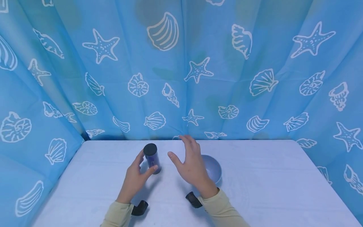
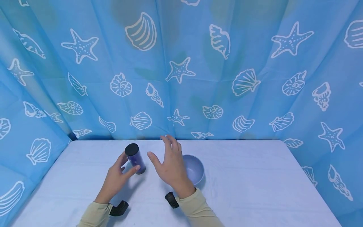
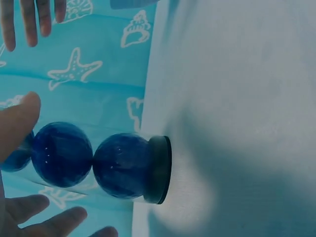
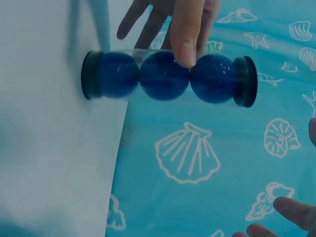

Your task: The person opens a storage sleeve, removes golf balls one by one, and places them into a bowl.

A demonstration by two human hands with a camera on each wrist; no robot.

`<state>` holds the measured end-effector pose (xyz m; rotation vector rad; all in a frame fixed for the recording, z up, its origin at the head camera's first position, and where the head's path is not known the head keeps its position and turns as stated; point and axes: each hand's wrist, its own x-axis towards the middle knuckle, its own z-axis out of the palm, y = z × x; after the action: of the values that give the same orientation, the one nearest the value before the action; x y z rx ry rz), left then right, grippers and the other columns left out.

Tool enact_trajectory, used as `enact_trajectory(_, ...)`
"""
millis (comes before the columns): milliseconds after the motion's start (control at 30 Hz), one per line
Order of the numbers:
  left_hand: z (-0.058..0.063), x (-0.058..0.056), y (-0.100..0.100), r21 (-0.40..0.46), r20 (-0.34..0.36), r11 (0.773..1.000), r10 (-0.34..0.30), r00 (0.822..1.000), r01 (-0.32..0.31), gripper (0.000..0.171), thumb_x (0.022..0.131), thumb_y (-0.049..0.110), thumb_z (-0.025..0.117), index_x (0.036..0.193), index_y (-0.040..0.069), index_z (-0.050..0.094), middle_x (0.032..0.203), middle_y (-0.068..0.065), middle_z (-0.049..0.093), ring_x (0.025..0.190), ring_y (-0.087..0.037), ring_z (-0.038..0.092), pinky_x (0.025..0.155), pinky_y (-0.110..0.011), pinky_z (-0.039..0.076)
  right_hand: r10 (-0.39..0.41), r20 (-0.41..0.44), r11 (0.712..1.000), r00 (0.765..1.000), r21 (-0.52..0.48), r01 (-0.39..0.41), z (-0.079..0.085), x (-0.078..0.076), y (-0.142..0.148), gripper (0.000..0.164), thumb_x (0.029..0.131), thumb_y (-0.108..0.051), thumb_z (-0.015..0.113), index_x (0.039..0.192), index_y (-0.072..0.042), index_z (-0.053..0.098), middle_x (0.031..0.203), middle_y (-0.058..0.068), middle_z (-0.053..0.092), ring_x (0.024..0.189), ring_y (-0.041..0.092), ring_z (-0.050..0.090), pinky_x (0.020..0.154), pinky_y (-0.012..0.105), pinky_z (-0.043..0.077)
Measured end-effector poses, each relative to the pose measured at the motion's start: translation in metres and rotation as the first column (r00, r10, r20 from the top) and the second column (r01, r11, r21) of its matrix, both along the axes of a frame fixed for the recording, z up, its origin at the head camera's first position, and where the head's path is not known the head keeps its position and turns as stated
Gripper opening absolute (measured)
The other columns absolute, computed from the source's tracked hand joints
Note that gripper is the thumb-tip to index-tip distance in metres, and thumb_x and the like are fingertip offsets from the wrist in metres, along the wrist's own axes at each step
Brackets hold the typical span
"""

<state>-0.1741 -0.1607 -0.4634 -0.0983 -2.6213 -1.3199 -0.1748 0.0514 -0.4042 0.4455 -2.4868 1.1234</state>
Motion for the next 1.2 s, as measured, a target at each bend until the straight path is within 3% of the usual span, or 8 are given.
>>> enact_trajectory(267, -0.002, -0.001, 0.003, 0.085, -0.082, 0.996, -0.028, 0.996, 0.035, 0.070, 0.081, 0.029, 0.072, 0.140, 0.011, 0.038, 0.131, -0.015, 0.052, 0.120, -0.031, 0.050, 0.092, -0.045, 0.046, 0.023, -0.022, 0.999, 0.999, -0.040, -0.024, -0.011, -0.001, -0.013, 0.066, 0.088, -0.054, 0.052, 0.138, -0.012, 0.038, 0.142, 0.007, 0.034, 0.132, 0.022, 0.029, 0.103, 0.049, 0.034)
enact_trajectory(467, -0.001, -0.002, 0.005, 0.095, -0.108, 0.995, 0.001, 0.994, 0.009, 0.060, 0.082, 0.026, 0.071, 0.134, 0.013, 0.044, 0.123, -0.012, 0.057, 0.114, -0.028, 0.055, 0.089, -0.041, 0.049, 0.026, 0.027, 0.998, 0.999, -0.055, -0.025, -0.015, 0.000, -0.022, 0.065, 0.089, -0.055, 0.050, 0.138, -0.015, 0.037, 0.143, 0.006, 0.033, 0.132, 0.022, 0.029, 0.102, 0.051, 0.035)
enact_trajectory(833, 0.000, -0.001, 0.007, 0.034, -0.112, 0.999, -0.006, 0.994, 0.010, 0.057, 0.085, 0.021, 0.069, 0.134, 0.012, 0.042, 0.128, -0.009, 0.050, 0.118, -0.027, 0.051, 0.094, -0.040, 0.045, 0.049, 0.060, 0.995, 0.997, -0.091, -0.044, -0.023, 0.001, -0.033, 0.064, 0.089, -0.053, 0.052, 0.138, -0.016, 0.038, 0.142, 0.005, 0.034, 0.130, 0.020, 0.032, 0.100, 0.049, 0.038)
enact_trajectory(1200, 0.009, 0.003, 0.009, -0.075, -0.257, 0.997, -0.023, 0.966, 0.004, 0.058, 0.082, 0.012, 0.071, 0.133, 0.016, 0.043, 0.123, -0.006, 0.049, 0.115, -0.024, 0.053, 0.095, -0.041, 0.044, 0.096, 0.052, 0.988, 0.994, -0.125, -0.089, -0.017, -0.001, -0.040, 0.065, 0.089, -0.055, 0.050, 0.138, -0.015, 0.037, 0.138, 0.005, 0.037, 0.114, 0.018, 0.043, 0.089, 0.037, 0.044)
